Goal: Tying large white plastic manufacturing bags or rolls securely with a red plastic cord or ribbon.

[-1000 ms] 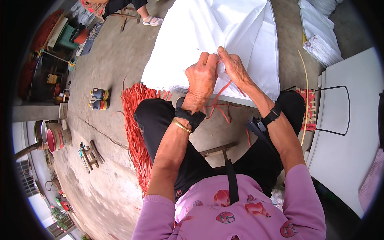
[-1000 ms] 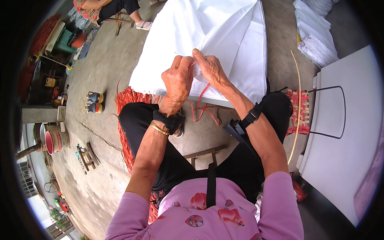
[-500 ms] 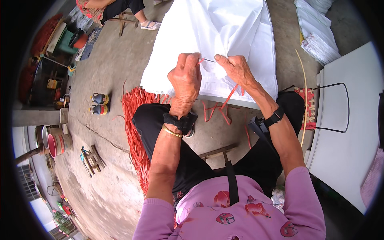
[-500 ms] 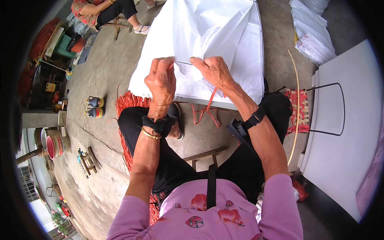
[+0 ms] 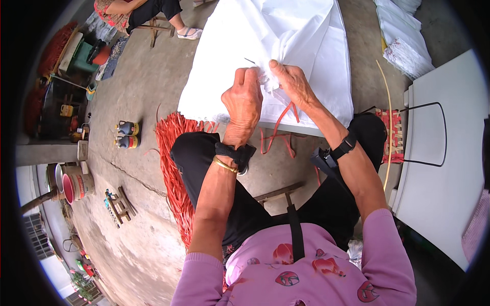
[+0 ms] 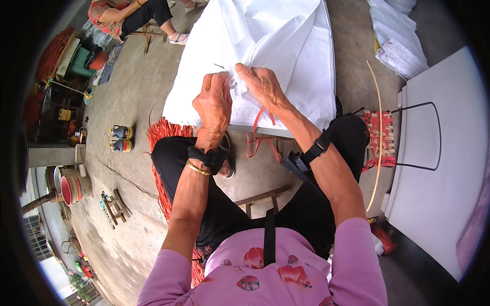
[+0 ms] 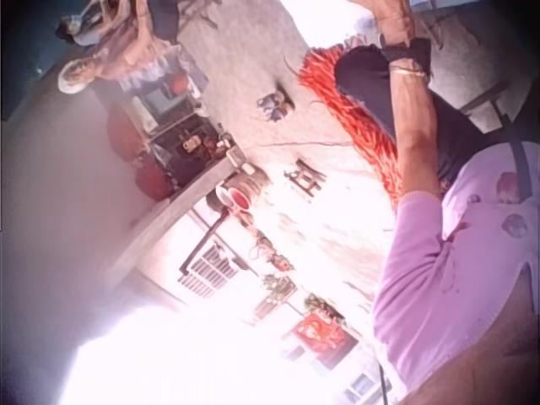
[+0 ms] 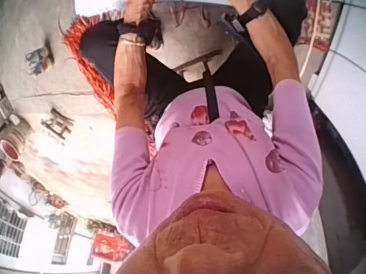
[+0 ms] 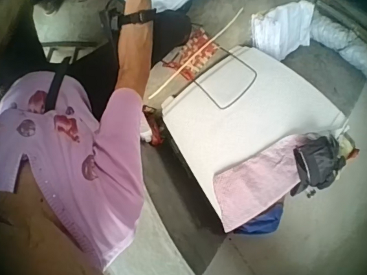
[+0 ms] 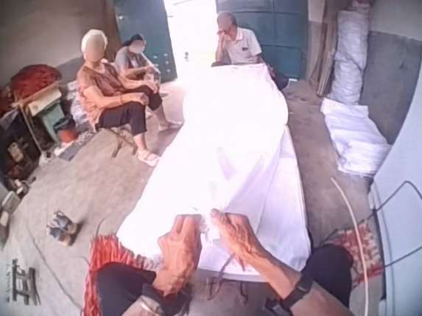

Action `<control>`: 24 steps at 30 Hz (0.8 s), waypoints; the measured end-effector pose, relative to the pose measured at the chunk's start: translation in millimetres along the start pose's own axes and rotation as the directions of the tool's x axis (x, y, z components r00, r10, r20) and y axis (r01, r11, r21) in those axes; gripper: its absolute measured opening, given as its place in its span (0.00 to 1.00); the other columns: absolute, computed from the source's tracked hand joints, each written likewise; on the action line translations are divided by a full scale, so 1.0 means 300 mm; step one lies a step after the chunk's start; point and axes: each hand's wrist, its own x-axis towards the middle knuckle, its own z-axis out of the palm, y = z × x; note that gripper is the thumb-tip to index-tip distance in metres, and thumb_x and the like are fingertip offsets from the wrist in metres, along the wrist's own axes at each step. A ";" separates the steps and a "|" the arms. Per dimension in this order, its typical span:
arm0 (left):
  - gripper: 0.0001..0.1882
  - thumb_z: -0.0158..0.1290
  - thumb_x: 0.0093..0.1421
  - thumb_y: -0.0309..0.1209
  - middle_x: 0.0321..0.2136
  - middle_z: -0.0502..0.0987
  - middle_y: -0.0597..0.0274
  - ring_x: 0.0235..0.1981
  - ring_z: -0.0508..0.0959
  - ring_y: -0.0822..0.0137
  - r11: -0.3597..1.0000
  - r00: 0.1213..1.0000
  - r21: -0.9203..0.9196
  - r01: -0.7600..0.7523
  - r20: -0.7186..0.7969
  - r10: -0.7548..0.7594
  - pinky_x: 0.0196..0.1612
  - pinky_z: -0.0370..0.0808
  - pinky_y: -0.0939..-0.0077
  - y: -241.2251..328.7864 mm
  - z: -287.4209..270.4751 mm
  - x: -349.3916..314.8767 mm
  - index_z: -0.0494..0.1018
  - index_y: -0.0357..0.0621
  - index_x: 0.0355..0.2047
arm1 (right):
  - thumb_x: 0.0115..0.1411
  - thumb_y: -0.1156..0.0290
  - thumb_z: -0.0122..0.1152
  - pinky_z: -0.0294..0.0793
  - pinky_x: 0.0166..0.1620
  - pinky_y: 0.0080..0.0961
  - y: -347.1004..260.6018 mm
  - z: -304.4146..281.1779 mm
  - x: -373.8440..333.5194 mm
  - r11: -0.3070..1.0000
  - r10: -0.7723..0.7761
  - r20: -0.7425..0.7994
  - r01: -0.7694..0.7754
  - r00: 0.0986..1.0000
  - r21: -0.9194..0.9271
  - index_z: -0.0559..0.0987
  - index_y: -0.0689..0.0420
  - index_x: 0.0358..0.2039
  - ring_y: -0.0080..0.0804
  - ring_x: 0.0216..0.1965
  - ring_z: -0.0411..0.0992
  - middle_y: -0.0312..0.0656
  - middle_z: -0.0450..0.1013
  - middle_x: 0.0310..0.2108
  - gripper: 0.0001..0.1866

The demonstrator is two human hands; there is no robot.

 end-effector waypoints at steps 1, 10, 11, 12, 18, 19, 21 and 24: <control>0.14 0.53 0.47 0.21 0.29 0.72 0.63 0.22 0.75 0.57 1.000 1.000 0.001 0.000 0.001 0.000 0.22 0.72 0.68 -0.004 0.015 0.000 0.71 0.49 0.35 | 0.58 0.44 0.48 0.65 0.27 0.36 -0.030 -0.004 -0.019 0.962 -0.129 -0.015 0.121 0.992 -0.245 0.72 0.66 0.17 0.41 0.17 0.66 0.52 0.64 0.12 0.33; 0.09 0.54 0.50 0.27 0.32 0.71 0.60 0.21 0.74 0.52 0.993 0.993 0.012 0.115 0.034 -0.115 0.22 0.70 0.61 0.031 0.043 -0.015 0.68 0.47 0.33 | 0.54 0.56 0.56 0.57 0.20 0.31 -0.006 -0.035 0.013 0.999 -0.050 -0.264 0.054 0.963 0.007 0.66 0.68 0.13 0.23 0.16 0.50 0.40 0.52 0.09 0.27; 0.09 0.54 0.50 0.26 0.32 0.72 0.60 0.23 0.75 0.52 0.984 0.985 0.057 0.167 0.038 -0.169 0.24 0.71 0.60 -0.001 0.031 -0.009 0.69 0.47 0.33 | 0.54 0.56 0.56 0.57 0.20 0.32 -0.007 -0.060 0.025 0.996 -0.086 -0.233 0.081 0.969 -0.030 0.66 0.69 0.13 0.23 0.15 0.51 0.41 0.52 0.09 0.26; 0.09 0.54 0.50 0.25 0.32 0.73 0.59 0.25 0.75 0.52 0.971 0.974 0.100 0.217 0.040 -0.222 0.27 0.72 0.60 -0.030 0.018 -0.002 0.70 0.46 0.32 | 0.54 0.56 0.57 0.57 0.19 0.32 -0.006 -0.082 0.031 0.992 -0.120 -0.201 0.109 0.972 -0.066 0.67 0.69 0.13 0.23 0.15 0.51 0.42 0.53 0.08 0.26; 0.06 0.53 0.50 0.23 0.25 0.72 0.59 0.21 0.74 0.55 0.993 0.981 0.045 0.108 -0.168 -0.099 0.22 0.70 0.65 -0.049 -0.059 0.026 0.70 0.47 0.29 | 0.56 0.57 0.59 0.54 0.18 0.28 -0.027 -0.116 0.032 0.755 -0.374 0.059 0.341 0.925 -0.559 0.71 0.66 0.14 0.19 0.14 0.53 0.40 0.52 0.08 0.25; 0.07 0.54 0.49 0.21 0.24 0.73 0.59 0.22 0.75 0.56 0.995 0.978 0.023 0.092 -0.188 -0.086 0.23 0.71 0.66 -0.032 -0.060 0.031 0.71 0.47 0.29 | 0.56 0.57 0.60 0.55 0.18 0.30 -0.038 -0.113 0.029 0.706 -0.381 0.115 0.369 0.917 -0.605 0.70 0.67 0.14 0.20 0.14 0.53 0.43 0.51 0.08 0.25; 0.07 0.55 0.50 0.22 0.24 0.73 0.59 0.21 0.75 0.56 0.999 0.986 0.001 0.053 -0.157 -0.052 0.22 0.70 0.67 -0.006 -0.036 0.024 0.71 0.47 0.29 | 0.56 0.54 0.58 0.57 0.18 0.32 -0.034 -0.085 0.029 0.790 -0.349 0.096 0.348 0.932 -0.504 0.68 0.66 0.11 0.25 0.12 0.53 0.44 0.53 0.07 0.28; 0.07 0.56 0.50 0.23 0.23 0.71 0.60 0.19 0.73 0.56 0.996 0.998 -0.061 -0.064 -0.033 0.062 0.20 0.70 0.67 0.071 0.068 -0.023 0.71 0.48 0.29 | 0.58 0.46 0.53 0.56 0.18 0.30 -0.011 -0.029 0.022 0.969 -0.248 -0.017 0.248 0.969 -0.009 0.66 0.65 0.10 0.21 0.14 0.53 0.37 0.54 0.06 0.34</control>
